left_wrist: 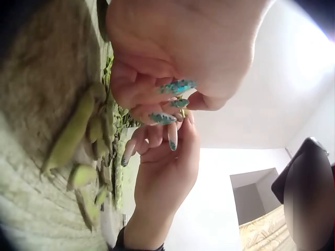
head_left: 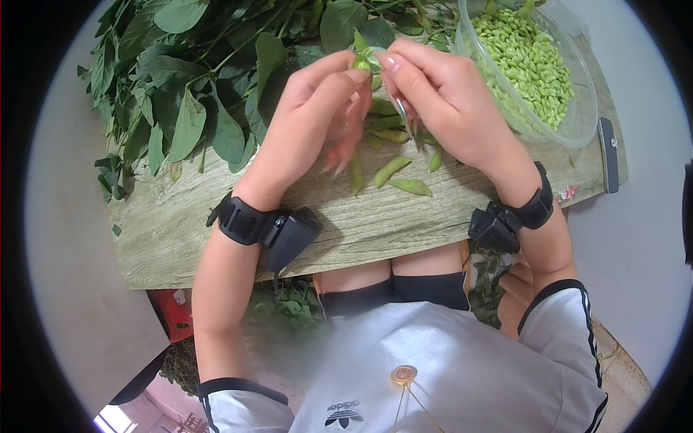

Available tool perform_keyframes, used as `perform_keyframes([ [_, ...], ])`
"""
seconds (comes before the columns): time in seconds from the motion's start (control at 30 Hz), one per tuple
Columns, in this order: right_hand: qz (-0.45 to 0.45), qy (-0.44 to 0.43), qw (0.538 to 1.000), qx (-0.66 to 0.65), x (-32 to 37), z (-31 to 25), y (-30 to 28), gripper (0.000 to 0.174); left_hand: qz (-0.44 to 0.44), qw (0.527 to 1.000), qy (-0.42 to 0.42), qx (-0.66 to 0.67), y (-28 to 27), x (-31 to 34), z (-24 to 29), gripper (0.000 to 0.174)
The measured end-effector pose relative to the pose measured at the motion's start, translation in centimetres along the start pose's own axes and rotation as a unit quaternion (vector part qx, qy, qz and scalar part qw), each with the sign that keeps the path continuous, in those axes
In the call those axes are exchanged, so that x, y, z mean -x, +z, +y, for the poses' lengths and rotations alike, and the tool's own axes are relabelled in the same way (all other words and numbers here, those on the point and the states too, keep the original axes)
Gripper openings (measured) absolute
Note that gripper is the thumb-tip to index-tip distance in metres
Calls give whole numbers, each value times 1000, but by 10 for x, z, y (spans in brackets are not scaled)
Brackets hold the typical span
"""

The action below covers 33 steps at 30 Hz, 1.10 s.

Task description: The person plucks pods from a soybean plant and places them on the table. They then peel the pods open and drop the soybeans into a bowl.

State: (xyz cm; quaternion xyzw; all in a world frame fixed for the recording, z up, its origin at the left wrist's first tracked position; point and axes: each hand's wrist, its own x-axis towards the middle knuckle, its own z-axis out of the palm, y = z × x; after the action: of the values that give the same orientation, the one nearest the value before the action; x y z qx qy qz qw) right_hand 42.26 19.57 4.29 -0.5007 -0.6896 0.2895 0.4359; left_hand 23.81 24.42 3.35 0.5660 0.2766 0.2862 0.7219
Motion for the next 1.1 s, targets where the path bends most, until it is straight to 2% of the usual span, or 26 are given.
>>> perform_keyframes([
  [0.13, 24, 19, 999, -20, 0, 5, 2, 36, 2, 1000, 8, -7, 6, 2, -1, 24],
  [0.23, 0, 56, 996, -65, 1, 1, 4, 41, -17, 998, 48, -38, 5, 2, 0, 24],
  [0.3, -29, 127, 975, -182, 0, -2, 3, 41, -13, 994, 79, -76, 6, 1, -3, 23],
  [0.43, -88, 143, 962, -215, -2, -1, -6, 35, -20, 992, 69, -108, 9, 4, 2, 24],
  [0.53, -119, 146, 950, -248, -2, -3, -9, 36, -44, 993, 84, -76, 7, 4, -1, 26],
  [0.6, -131, 160, 947, -246, -1, -4, -10, 37, -18, 998, 60, -30, 8, 6, 4, 29],
  [0.73, -133, 166, 946, -244, 0, -5, -7, 36, 6, 996, 50, -68, 9, 4, 2, 32],
  [0.8, -148, 154, 937, -277, -1, -4, -8, 35, 46, 994, 69, -77, 10, 4, 1, 32],
  [0.93, -151, 141, 943, -262, 1, -12, -8, 33, 115, 986, 119, -35, 5, -1, -1, 33],
  [1.0, 33, -12, 983, -179, 3, -19, -9, 34, 111, 984, 138, -13, 0, -5, -3, 34],
  [1.03, 32, -12, 983, -180, 3, -17, -15, 34, 107, 982, 158, 10, -2, -6, -3, 34],
  [1.1, 86, -103, 900, -415, 1, -11, -36, 23, 107, 982, 154, 22, -2, -5, -3, 34],
])
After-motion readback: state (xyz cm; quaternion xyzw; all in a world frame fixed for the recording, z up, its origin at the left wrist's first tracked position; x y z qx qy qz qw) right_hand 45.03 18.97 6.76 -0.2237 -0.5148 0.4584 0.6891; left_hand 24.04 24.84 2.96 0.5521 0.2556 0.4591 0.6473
